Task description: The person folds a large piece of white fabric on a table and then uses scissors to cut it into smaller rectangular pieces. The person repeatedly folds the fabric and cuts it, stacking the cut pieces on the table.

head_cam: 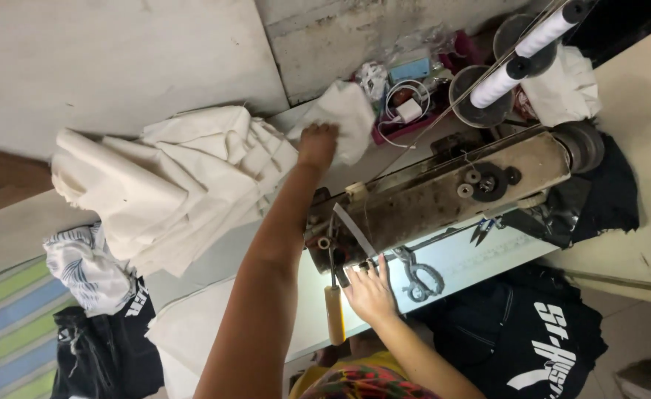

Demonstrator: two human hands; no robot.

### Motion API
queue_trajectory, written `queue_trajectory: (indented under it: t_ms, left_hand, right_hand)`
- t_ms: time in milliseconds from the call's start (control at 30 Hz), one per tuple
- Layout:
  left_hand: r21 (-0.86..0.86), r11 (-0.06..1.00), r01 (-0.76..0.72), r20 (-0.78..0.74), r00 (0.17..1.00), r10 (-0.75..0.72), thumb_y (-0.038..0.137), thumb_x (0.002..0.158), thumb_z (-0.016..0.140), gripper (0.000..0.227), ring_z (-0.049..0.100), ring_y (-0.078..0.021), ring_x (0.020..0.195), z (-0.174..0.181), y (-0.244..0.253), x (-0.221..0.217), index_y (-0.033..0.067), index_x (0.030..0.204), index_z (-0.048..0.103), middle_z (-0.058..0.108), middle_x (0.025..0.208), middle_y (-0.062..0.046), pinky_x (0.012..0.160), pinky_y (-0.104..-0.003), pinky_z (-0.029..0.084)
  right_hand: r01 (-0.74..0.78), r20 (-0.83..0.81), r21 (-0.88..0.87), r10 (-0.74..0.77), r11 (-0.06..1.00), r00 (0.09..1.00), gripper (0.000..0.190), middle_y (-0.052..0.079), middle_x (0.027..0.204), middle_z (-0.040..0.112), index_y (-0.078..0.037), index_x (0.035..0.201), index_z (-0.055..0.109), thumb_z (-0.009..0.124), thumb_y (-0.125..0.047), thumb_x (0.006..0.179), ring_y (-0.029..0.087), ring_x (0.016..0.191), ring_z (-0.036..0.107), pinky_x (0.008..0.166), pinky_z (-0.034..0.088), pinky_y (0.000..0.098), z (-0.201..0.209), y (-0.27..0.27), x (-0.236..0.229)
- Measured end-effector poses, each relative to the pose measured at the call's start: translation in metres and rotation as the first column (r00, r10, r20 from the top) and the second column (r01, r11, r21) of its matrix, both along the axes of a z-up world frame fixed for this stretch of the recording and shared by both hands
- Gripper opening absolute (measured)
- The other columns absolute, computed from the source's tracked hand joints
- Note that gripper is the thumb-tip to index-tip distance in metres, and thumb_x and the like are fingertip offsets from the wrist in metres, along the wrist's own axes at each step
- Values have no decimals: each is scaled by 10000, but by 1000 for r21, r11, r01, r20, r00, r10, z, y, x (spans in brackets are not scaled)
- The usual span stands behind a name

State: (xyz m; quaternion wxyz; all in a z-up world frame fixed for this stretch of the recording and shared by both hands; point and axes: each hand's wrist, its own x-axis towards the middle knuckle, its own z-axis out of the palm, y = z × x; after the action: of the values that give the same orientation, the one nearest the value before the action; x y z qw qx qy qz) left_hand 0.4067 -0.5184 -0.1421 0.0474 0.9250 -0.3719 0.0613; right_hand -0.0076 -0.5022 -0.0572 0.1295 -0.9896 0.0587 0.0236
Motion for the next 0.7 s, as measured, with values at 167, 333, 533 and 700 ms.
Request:
queue_trajectory:
  t_ms: [167, 333, 533, 700]
  left_hand:
    - [-506, 757, -414, -397, 891, 221, 289, 1047, 544, 233, 715, -412, 959, 187, 69, -75, 185, 1253, 515, 720, 1023, -142, 876, -540, 548]
    - [-494, 686, -534, -438, 835, 334, 374, 1066, 554, 277, 734, -378, 958, 275, 191, -174, 230, 1293, 488, 743, 1066, -160, 848, -509, 602]
    - [-397, 614, -682, -672, 672, 311, 307, 1044, 607, 278, 727, -378, 944, 261, 300, -327, 199, 1285, 519, 741, 1016, -156, 819, -512, 598]
    - [-512, 745, -427, -399, 887, 233, 295, 1001, 682, 158, 744, -264, 913, 255, 349, -407, 235, 1144, 714, 722, 1015, -17, 790, -383, 598]
  right_hand:
    - [-18, 51, -6, 18, 1000, 999, 435, 148, 1089, 747, -136, 1265, 663, 547, -393, 934, 365, 1240, 613, 1228, 170, 654, 12, -2, 5]
    - [-185, 107, -194, 209, 963, 972, 345, 122, 1150, 699, -131, 1203, 678, 519, -317, 960, 360, 1299, 533, 1232, 154, 674, -34, -2, -6]
    - [-241, 211, 445, 161, 862, 964, 346, 153, 1277, 672, -114, 1331, 672, 553, -288, 1057, 339, 1281, 569, 1182, 361, 489, 39, 89, -25]
    - [-63, 77, 975, -56, 212, 995, 330, 178, 1062, 707, 26, 1410, 537, 519, -84, 1100, 257, 833, 718, 763, 611, 441, 66, 161, -13]
